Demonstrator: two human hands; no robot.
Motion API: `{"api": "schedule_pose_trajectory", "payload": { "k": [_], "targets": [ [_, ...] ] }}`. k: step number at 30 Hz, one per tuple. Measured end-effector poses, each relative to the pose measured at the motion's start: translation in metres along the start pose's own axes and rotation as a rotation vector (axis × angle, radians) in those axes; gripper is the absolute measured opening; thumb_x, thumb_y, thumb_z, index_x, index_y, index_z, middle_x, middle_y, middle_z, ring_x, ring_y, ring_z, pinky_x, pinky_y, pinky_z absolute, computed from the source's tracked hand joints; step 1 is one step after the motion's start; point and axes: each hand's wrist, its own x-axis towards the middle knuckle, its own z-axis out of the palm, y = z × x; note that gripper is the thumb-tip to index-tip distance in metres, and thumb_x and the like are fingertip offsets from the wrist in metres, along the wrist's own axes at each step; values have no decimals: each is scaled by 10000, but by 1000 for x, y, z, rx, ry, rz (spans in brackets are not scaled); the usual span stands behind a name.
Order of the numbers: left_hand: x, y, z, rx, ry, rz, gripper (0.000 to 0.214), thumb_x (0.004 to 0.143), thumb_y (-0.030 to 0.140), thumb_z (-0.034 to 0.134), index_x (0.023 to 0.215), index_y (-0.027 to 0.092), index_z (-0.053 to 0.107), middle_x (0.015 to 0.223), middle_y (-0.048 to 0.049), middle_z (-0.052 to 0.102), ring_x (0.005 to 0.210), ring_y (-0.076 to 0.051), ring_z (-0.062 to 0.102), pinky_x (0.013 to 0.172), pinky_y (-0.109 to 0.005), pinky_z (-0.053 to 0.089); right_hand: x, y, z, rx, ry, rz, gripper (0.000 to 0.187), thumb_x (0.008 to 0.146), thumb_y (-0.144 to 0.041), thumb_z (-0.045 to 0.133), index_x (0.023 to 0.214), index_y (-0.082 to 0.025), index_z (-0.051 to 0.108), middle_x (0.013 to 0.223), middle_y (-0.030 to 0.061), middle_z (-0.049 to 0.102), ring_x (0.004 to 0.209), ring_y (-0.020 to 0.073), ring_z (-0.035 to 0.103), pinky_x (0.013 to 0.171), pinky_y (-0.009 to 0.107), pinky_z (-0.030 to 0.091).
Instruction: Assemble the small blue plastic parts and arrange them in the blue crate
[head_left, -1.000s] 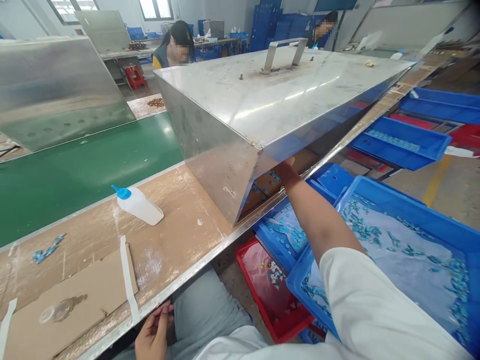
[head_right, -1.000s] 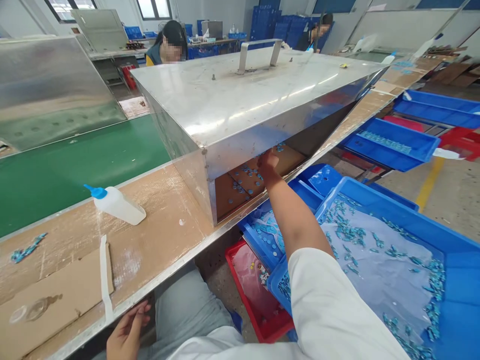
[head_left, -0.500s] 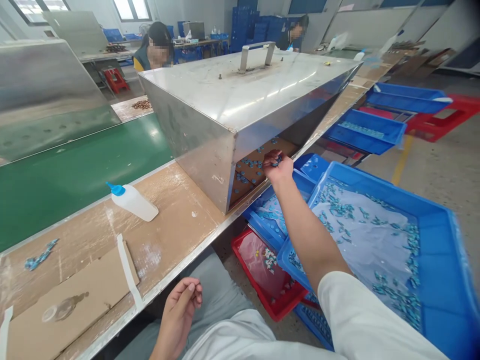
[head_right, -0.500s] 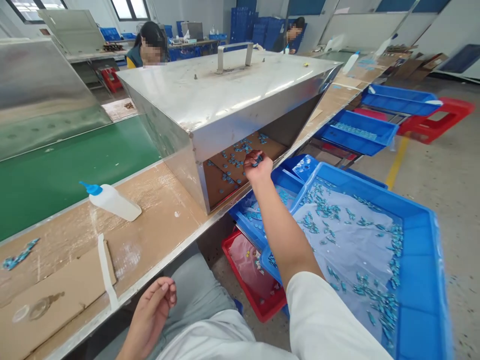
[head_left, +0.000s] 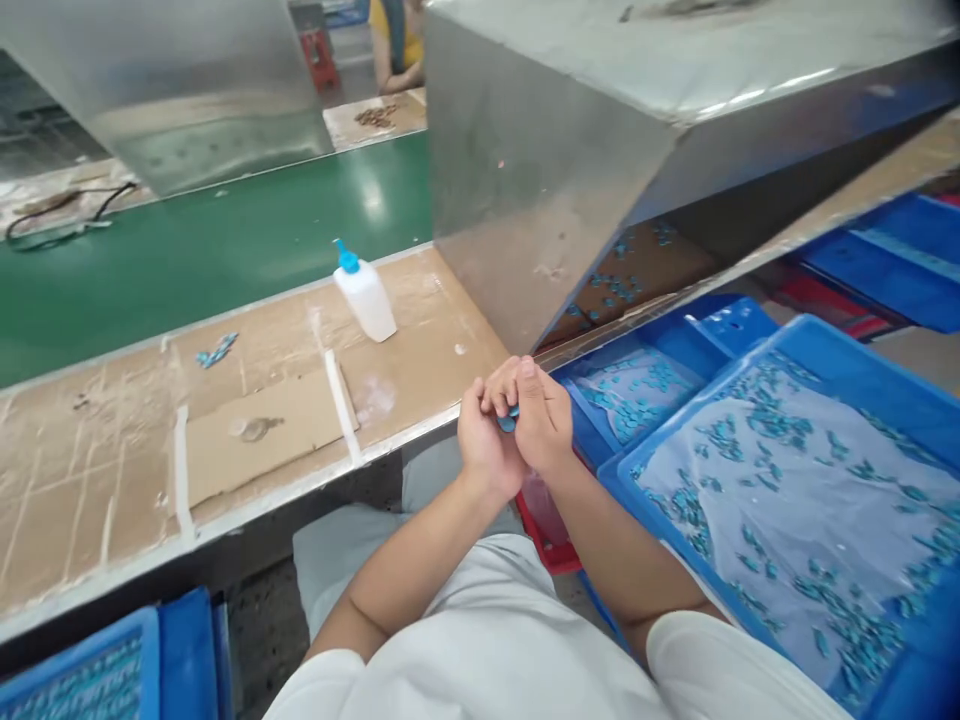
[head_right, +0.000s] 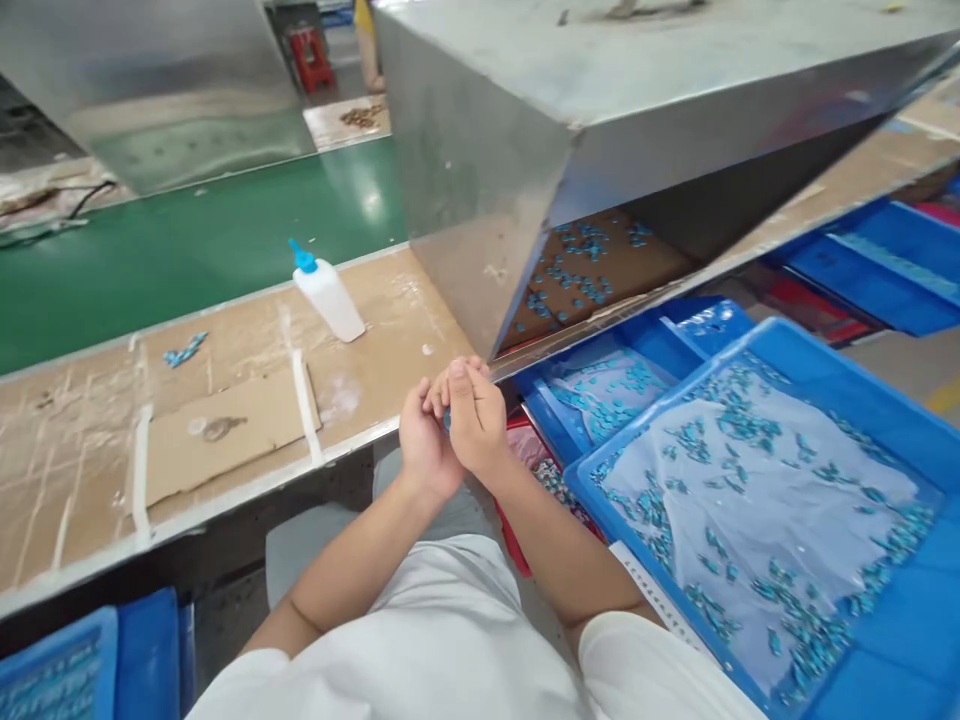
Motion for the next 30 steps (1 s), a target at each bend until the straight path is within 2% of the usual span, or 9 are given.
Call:
{"api": "schedule_pose_trajectory", "payload": {
  "k": [2, 7, 9, 15, 18, 23, 26, 28, 30],
  "targets": [
    [-4, 9, -10, -98, -53, 43, 393, 942, 352, 396, 897, 158, 734, 1020, -105, 737, 1138, -215, 662, 1025, -297, 485, -5, 6, 12, -10, -8, -29, 514, 962, -616, 514, 637, -221, 459, 600, -4, 527, 659, 157, 583, 713, 325, 517],
    [-16, 32, -34, -161, -41, 100, 423, 919, 330, 396, 1010, 124, 753, 1223, -124, 711, 1097, -199, 676, 994, -282, 501, -5, 4, 37, 181, 38, 33, 537, 939, -669, 505, 644, -228, 418, 509, -63, 340, 454, 106, 384, 508, 259, 434],
    [-20, 39, -41, -160, -37, 117, 420, 911, 338, 409, 1030, 123, 750, 1257, -126, 697, 1103, -203, 670, 980, -286, 508, -7, 4, 45, 197, 24, 68, 520, 920, -665, 543, 655, -227, 449, 524, -60, 337, 454, 100, 361, 484, 245, 418],
    [-22, 52, -57, -188, 68, 147, 341, 898, 345, 426, 876, 154, 708, 1124, -119, 721, 1156, -217, 638, 973, -297, 522, -21, 9, 61, 54, -96, 106, 425, 912, -590, 593, 684, -234, 551, 732, 33, 537, 750, 179, 585, 688, 327, 540],
    [-24, 58, -62, -173, 91, 171, 302, 880, 306, 440, 896, 152, 698, 1164, -127, 705, 1231, -232, 602, 998, -311, 515, -25, 11, 66, -5, -84, 14, 425, 954, -593, 491, 713, -245, 532, 765, 46, 552, 832, 210, 613, 792, 396, 553],
    [-39, 75, -66, -158, -102, 152, 331, 868, 234, 451, 1080, 152, 691, 1377, -114, 612, 1369, -279, 502, 1038, -414, 502, -34, 6, 57, -244, 21, -290, 302, 1005, -453, 439, 828, -252, 578, 819, 51, 587, 791, 199, 624, 802, 403, 544],
    [-49, 86, -69, -146, -171, 188, 337, 869, 231, 463, 1130, 182, 670, 1413, -100, 588, 1426, -309, 434, 1047, -480, 488, -42, 3, 45, -501, -163, -427, 109, 949, -338, 592, 960, -258, 665, 845, 48, 642, 707, 175, 603, 700, 348, 528],
    [-54, 91, -71, -132, -183, 227, 354, 872, 239, 456, 1157, 190, 659, 1417, -98, 584, 1441, -314, 412, 1060, -498, 475, -46, 3, 40, -661, -328, -483, 160, 883, -290, 693, 1042, -270, 694, 857, 39, 666, 636, 148, 561, 643, 316, 514],
    [-58, 95, -73, -118, -167, 263, 370, 869, 234, 443, 1170, 191, 655, 1427, -91, 578, 1447, -304, 405, 1077, -487, 465, -47, 3, 40, -772, -412, -510, 268, 840, -281, 749, 1104, -272, 704, 901, 46, 679, 597, 131, 522, 612, 300, 508]
  ]
}}
